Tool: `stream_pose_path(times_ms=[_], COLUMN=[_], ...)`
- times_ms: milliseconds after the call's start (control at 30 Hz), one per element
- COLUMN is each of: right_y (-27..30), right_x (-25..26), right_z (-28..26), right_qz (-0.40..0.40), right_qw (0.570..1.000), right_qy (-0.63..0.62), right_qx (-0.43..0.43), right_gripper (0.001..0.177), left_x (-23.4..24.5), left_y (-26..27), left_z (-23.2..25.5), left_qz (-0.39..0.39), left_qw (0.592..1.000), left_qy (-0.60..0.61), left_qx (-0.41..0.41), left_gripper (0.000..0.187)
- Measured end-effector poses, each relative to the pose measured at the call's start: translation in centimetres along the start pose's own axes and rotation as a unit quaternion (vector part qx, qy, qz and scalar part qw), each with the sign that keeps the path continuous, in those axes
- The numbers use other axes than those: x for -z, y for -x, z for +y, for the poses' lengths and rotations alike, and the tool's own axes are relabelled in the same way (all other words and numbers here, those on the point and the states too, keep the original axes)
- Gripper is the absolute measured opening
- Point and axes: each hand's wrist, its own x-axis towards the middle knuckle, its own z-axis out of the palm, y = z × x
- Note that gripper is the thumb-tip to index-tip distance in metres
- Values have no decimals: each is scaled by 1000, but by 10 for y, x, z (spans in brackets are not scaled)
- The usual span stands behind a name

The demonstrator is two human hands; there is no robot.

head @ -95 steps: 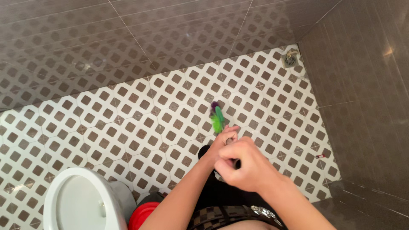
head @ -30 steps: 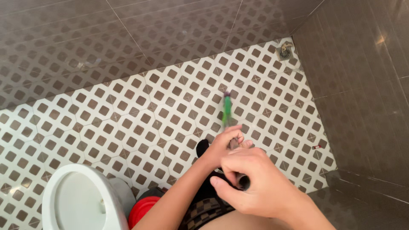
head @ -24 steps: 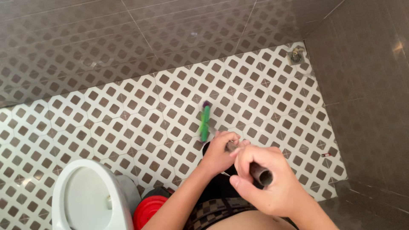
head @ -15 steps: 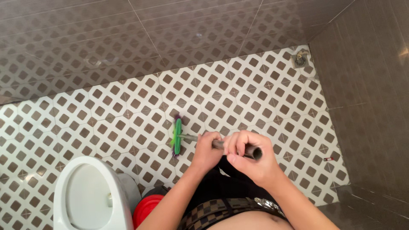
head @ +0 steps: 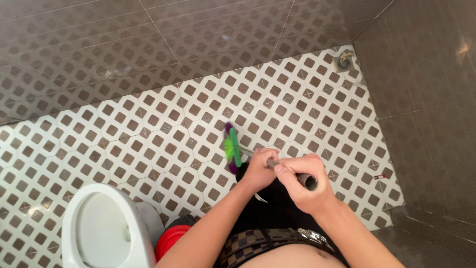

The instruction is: The person connects and tightens the sections of a broom handle by hand while holding the brush head.

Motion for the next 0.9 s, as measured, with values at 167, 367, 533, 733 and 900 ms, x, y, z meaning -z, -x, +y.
stream_pose_path(times_ms=[167,367,533,733,900], right_y=[4,-1,3,7,5], right_x=[0,-16,-22,-25,-26], right_z=[-10,-12,-14,-14,-12], right_qz=[-34,-95,-148,-157,-198], right_qw=[999,994,987,985,977], right_qy=[3,45,62,73,84], right_qx=[-30,21,0,2,4], right_gripper=[35,37,34,32,33], left_x=[-5,-6,-6,5,9], left_y=[-9,-19,-14,-8,-12], left_z=[-8,-36,-35,-4,-2], left_qz=[-94,-159,-183,-201,-229], left_qw=[991,984,982,977,959], left_qy=[92,80,55,57,120], left_qx=[-11,-8,10,50,119], left_gripper=[30,18,10,9,6])
